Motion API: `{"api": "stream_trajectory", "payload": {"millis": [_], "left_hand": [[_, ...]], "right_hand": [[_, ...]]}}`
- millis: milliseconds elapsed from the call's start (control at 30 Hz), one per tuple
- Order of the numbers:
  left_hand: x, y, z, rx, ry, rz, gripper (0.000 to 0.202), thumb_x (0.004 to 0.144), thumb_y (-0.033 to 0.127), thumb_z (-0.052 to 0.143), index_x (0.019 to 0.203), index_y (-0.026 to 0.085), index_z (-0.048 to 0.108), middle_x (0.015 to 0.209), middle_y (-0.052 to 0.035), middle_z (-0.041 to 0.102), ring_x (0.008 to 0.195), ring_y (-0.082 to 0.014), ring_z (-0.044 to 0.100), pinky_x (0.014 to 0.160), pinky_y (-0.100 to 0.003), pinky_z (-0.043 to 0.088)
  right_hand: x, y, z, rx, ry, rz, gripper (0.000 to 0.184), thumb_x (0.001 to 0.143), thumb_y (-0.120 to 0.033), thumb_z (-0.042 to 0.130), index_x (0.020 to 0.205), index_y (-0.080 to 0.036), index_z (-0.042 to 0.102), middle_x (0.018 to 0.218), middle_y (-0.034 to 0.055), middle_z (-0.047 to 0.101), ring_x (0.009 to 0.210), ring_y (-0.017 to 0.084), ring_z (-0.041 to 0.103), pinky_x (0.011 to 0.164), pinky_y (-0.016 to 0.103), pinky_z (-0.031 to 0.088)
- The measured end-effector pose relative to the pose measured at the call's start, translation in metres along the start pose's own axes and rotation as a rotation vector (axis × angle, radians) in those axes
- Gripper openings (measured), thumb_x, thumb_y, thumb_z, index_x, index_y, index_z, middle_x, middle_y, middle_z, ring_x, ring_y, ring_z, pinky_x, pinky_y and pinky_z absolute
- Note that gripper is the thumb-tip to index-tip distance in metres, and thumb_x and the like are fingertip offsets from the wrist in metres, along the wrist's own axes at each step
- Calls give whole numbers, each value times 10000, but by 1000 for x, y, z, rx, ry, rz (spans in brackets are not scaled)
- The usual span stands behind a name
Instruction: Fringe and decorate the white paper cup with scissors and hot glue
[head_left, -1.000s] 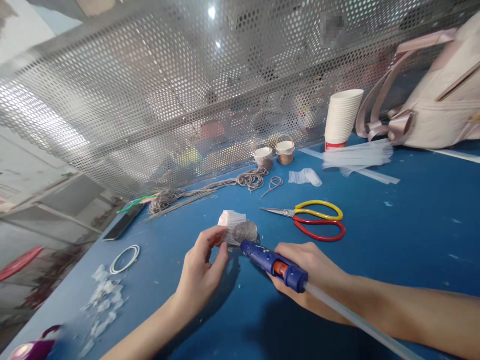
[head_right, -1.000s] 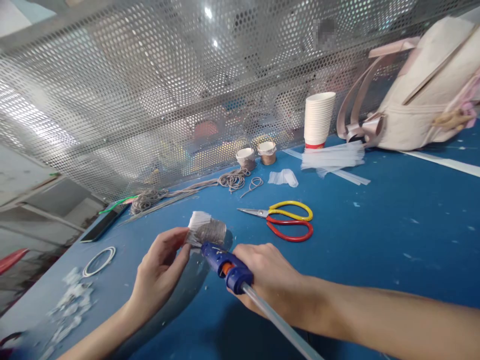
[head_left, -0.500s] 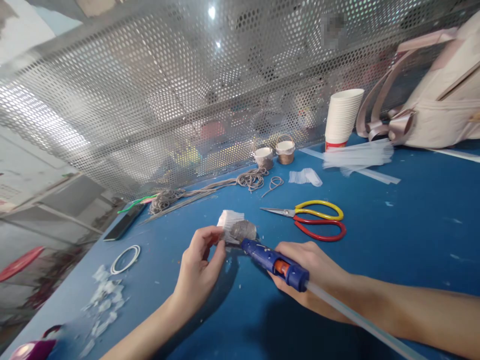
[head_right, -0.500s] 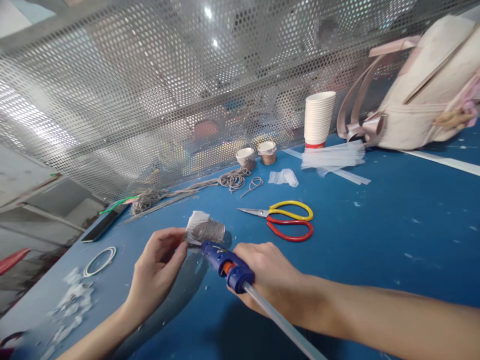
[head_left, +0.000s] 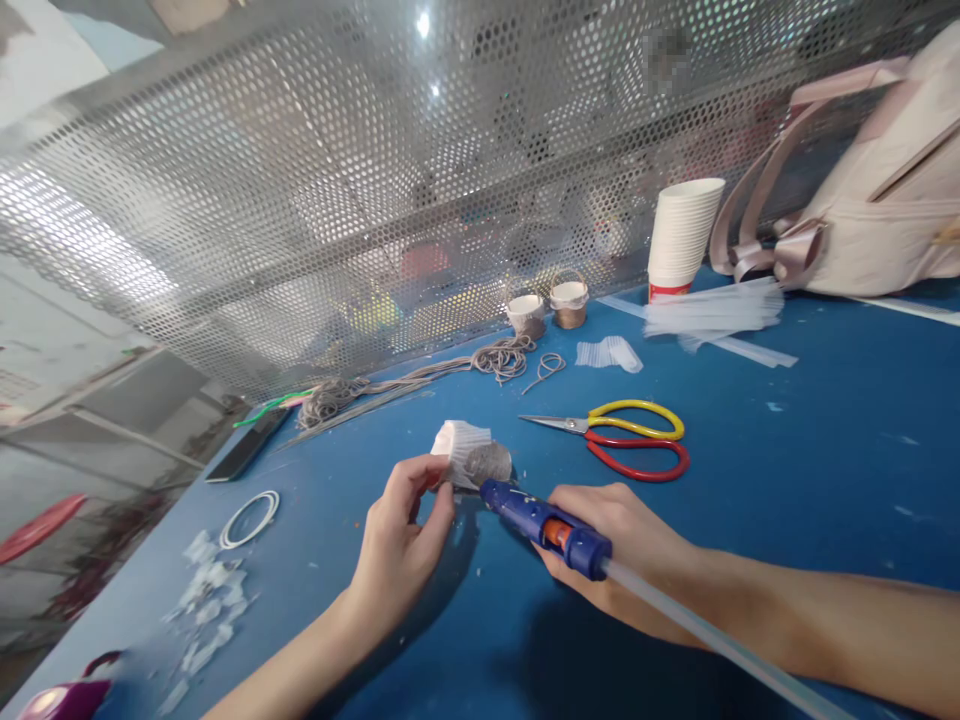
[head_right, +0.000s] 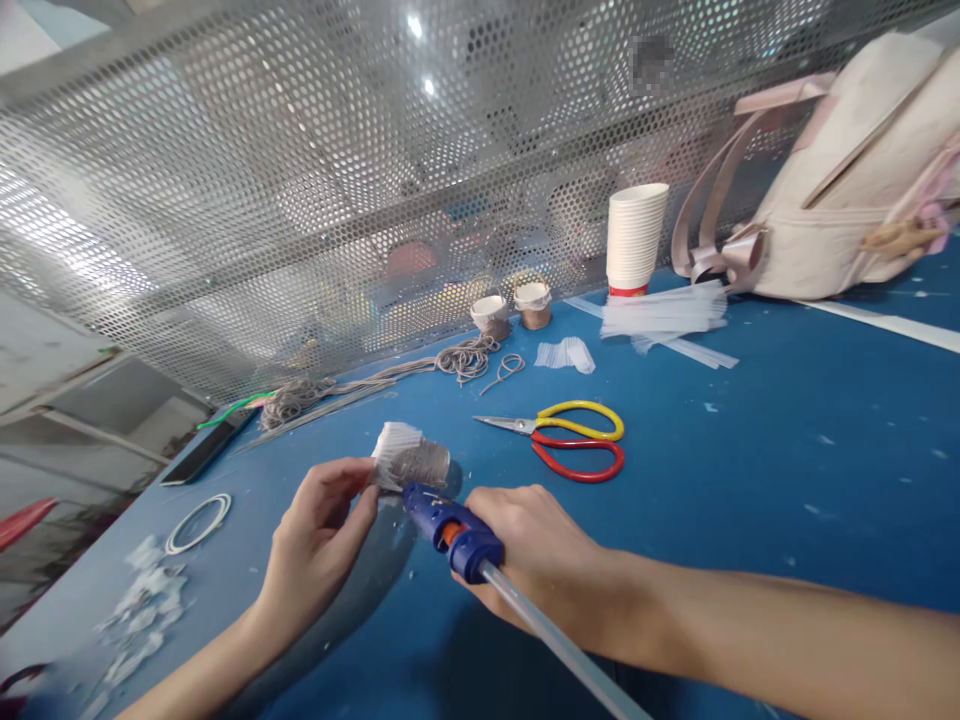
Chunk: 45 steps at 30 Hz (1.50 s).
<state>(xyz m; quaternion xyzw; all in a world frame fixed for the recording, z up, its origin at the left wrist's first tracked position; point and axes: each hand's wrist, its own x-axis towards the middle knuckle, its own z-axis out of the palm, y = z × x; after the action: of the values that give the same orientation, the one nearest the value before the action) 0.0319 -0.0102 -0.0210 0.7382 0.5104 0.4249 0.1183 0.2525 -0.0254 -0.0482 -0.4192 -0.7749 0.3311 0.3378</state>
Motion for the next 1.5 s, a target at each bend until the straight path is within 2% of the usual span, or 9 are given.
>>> {"api": "stream_trajectory", "payload": {"millis": [300, 500, 633, 733, 867, 1033, 1233, 1367, 1500], "left_hand": [[-3, -10, 2, 78, -22, 155, 172, 848, 150, 528, 999, 208, 590, 854, -12, 706, 766, -122, 681, 710, -215, 544], [1, -8, -2, 93, -12, 108, 114, 857, 179, 524, 944, 200, 594, 824, -8, 703, 719, -121, 667, 674, -218, 532], [7, -4, -5, 105, -2, 68, 115, 850, 192, 510, 896, 194, 615, 787, -2, 704, 666, -123, 655, 619, -215, 514], [9, -2, -5, 122, 1, 65, 130, 847, 197, 505, 875, 194, 632, 765, 8, 705, 635, -117, 641, 591, -205, 502], [10, 2, -4, 142, 3, 82, 141, 849, 206, 505, 880, 192, 642, 756, 7, 707, 625, -115, 635, 585, -201, 500], [10, 6, -3, 167, 26, 181, 122, 850, 182, 520, 882, 192, 638, 761, 10, 706, 606, -100, 630, 572, -183, 494], [7, 4, -2, 154, 89, 286, 113, 839, 139, 547, 896, 191, 629, 790, -2, 707, 642, -104, 653, 592, -182, 510], [7, 3, -4, 142, 100, 345, 138, 833, 106, 562, 921, 196, 618, 809, -14, 699, 668, -111, 653, 608, -194, 523], [7, 3, -5, 135, 90, 413, 180, 828, 67, 554, 929, 202, 619, 853, -34, 703, 744, -128, 677, 656, -205, 538]], "right_hand": [[2, -4, -1, 17, 0, -28, 191, 738, -162, 574, 668, -221, 407, 599, -39, 521, 496, 103, 385, 492, 245, 258], [1, -1, -2, 35, -18, 66, 227, 768, -213, 574, 640, -226, 387, 585, -36, 518, 502, 112, 387, 495, 259, 284], [3, -3, -6, 116, 29, 14, 185, 795, -212, 569, 681, -227, 423, 619, -41, 518, 531, 114, 431, 526, 258, 338], [1, -4, -7, 223, 87, -31, 170, 807, -212, 582, 709, -230, 444, 645, -44, 513, 544, 114, 448, 533, 250, 375], [4, 1, 1, 350, 262, 3, 103, 818, -262, 617, 840, -234, 520, 737, -21, 565, 609, 136, 521, 568, 264, 441], [30, 6, 17, 472, 400, 92, 192, 807, -314, 630, 901, -229, 486, 807, -18, 538, 670, 141, 521, 648, 300, 473], [54, -6, 27, 563, 361, 123, 380, 726, -388, 736, 914, -220, 452, 752, -35, 528, 660, 145, 509, 623, 300, 472], [56, -16, 31, 649, 291, 64, 380, 731, -328, 738, 957, -212, 455, 851, 2, 600, 765, 172, 583, 702, 324, 490], [58, -19, 33, 615, 302, 57, 340, 748, -316, 719, 925, -208, 450, 853, 3, 592, 771, 170, 566, 711, 324, 478]]}}
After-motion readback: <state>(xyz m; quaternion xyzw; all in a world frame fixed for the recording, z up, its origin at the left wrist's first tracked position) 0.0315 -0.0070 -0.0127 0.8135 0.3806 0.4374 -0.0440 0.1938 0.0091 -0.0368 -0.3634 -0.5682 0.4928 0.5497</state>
